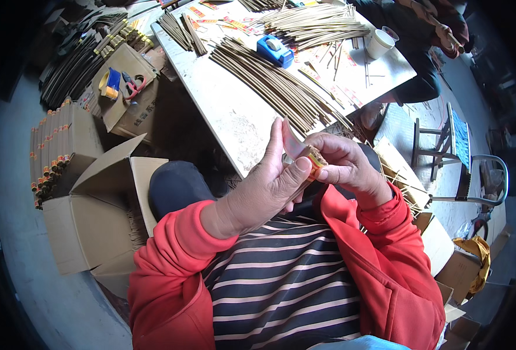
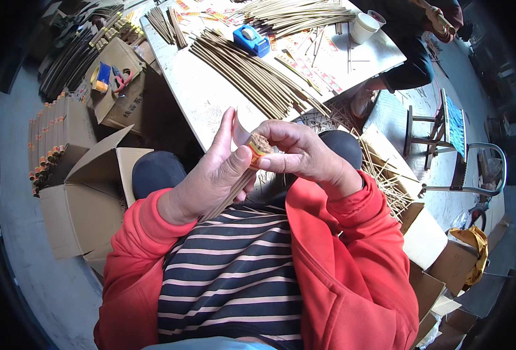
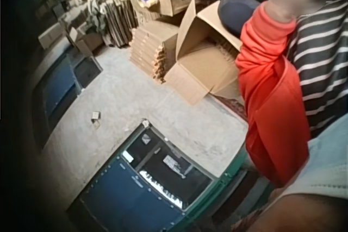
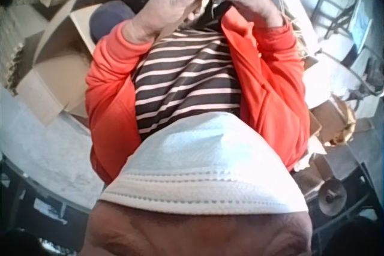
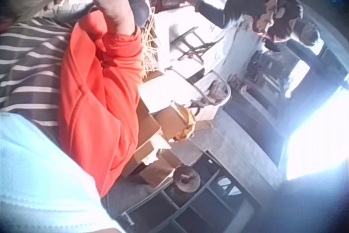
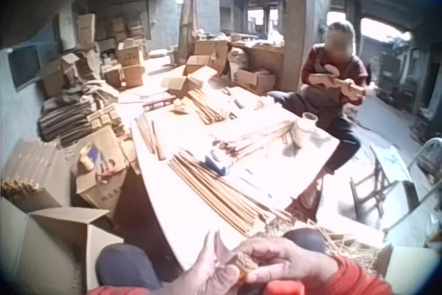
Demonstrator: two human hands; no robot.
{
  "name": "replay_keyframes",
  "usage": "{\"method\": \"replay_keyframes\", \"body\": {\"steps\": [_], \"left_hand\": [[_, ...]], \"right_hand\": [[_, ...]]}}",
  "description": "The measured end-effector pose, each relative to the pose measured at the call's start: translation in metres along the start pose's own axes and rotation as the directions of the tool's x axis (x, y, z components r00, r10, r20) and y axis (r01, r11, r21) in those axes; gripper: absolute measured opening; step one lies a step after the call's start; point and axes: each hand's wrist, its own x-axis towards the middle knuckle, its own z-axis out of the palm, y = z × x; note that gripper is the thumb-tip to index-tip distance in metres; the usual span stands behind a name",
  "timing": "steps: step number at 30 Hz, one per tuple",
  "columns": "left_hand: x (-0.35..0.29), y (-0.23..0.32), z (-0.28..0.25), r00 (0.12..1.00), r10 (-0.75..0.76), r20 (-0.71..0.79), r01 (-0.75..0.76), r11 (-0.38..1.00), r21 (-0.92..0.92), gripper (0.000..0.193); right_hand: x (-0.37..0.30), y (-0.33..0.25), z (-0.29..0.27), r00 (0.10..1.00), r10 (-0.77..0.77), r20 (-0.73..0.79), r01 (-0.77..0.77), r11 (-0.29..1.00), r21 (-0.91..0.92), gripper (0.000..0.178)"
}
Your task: The person gathers thin wooden sticks from a table, aligns them into bundles, and wraps each bundle with a small paper label. The person places the finished bundles into a cardboard box and repeats the process.
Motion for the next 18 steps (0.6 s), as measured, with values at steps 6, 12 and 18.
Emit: {"method": "replay_keyframes", "body": {"steps": [6, 12, 18], "left_hand": [[0.002, -0.002, 0.003, 1.0, -0.017, -0.001, 0.017, 0.999, -0.048, 0.096], [0.003, -0.009, 0.004, 0.998, -0.047, 0.034, 0.05, 0.995, -0.091, 0.098], [0.006, -0.005, 0.006, 0.994, -0.094, 0.059, 0.098, 0.993, -0.063, 0.067]], "right_hand": [[0.003, -0.009, -0.011, 0.998, 0.004, 0.058, 0.011, 0.966, -0.26, 0.03], [0.008, -0.022, -0.015, 0.988, -0.037, 0.15, 0.108, 0.859, -0.5, 0.032], [0.007, -0.035, -0.015, 0.986, 0.023, 0.162, 0.07, 0.833, -0.549, 0.035]]}}
